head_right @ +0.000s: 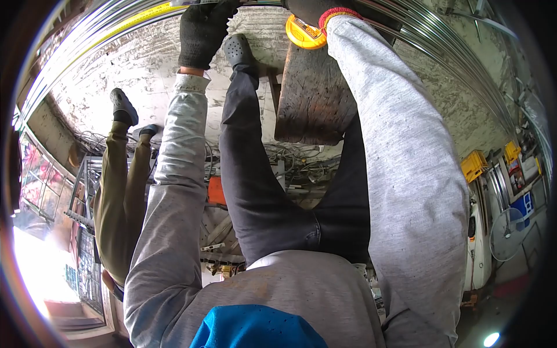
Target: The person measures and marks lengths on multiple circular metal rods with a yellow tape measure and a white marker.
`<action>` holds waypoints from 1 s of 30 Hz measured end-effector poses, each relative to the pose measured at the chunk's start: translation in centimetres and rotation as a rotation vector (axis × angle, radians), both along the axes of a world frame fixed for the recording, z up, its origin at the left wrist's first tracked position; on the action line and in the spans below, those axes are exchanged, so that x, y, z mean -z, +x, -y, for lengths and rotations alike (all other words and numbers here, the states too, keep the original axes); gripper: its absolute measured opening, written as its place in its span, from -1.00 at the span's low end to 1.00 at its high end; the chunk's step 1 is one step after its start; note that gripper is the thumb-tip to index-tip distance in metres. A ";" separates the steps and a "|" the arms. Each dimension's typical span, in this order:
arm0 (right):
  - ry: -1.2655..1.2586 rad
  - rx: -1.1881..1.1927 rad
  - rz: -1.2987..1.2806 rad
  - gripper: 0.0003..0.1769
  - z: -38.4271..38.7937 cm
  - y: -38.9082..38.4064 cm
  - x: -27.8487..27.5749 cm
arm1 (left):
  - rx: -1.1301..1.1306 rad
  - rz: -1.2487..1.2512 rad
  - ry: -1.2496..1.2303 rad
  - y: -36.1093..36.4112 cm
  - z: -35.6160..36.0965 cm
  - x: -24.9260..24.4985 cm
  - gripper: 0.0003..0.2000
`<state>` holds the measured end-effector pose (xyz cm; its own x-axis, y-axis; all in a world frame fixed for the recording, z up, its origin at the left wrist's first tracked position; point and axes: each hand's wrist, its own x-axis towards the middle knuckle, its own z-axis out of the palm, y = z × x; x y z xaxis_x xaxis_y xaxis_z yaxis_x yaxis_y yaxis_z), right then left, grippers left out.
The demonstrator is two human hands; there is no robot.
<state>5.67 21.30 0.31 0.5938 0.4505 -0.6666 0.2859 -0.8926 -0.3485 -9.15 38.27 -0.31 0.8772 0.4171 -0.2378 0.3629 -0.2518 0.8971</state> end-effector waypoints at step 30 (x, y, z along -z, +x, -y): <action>0.092 0.011 0.066 -0.64 0.5 -0.3 1.8 | 0.011 -0.008 -0.052 -0.5 0.0 0.8 -0.87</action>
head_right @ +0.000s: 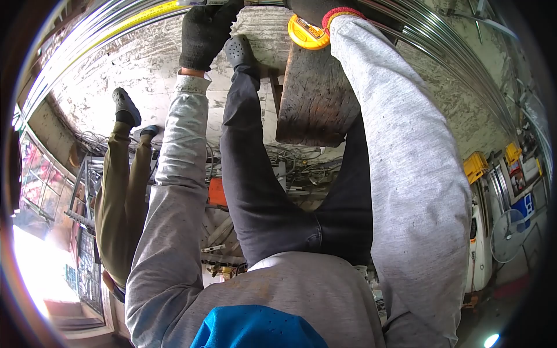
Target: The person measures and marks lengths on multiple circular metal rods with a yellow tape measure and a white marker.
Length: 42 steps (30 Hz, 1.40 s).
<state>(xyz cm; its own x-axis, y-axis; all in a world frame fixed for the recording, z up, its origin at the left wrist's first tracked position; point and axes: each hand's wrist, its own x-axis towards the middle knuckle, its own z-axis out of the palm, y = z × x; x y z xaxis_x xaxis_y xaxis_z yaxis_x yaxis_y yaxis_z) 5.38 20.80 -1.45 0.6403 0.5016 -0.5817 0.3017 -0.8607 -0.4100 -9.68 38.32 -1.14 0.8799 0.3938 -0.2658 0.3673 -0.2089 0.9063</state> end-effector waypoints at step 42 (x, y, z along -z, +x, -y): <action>-0.056 0.007 -0.074 -0.61 -0.3 0.2 -1.8 | -0.135 -0.226 0.023 0.6 -0.1 -0.6 -0.68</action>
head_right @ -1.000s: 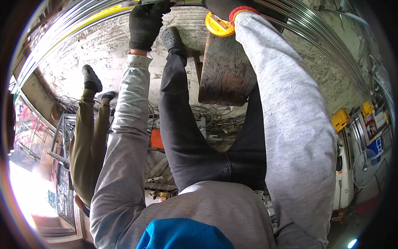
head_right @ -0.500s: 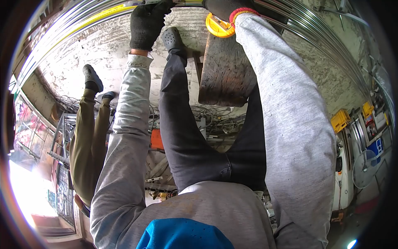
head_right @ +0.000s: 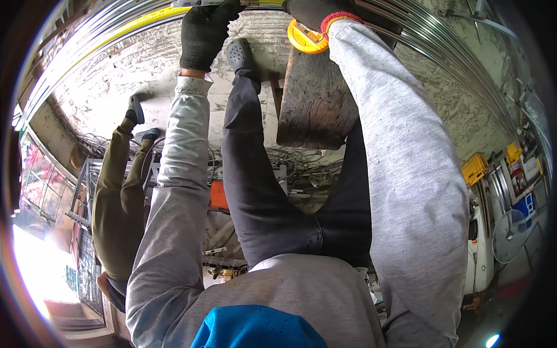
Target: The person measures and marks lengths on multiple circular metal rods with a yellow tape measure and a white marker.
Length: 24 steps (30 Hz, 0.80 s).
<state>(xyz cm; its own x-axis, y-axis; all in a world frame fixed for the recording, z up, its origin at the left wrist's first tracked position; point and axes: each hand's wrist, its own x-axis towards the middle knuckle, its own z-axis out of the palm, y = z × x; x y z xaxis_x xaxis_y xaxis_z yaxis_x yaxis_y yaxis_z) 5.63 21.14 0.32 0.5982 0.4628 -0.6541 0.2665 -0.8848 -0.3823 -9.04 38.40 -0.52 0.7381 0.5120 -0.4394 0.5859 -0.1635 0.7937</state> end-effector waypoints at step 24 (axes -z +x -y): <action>-0.013 -0.102 -0.022 -0.62 1.6 -0.1 4.5 | -0.173 0.275 -0.149 -7.4 2.1 -1.0 -0.75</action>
<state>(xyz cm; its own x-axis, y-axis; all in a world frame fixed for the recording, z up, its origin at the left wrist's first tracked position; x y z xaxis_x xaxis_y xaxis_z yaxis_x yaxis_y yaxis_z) 5.51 19.51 -4.18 0.5343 0.5119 -0.6727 0.3468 -0.8585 -0.3777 -16.45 36.35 0.48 0.7472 0.5848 -0.3158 0.3563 0.0486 0.9331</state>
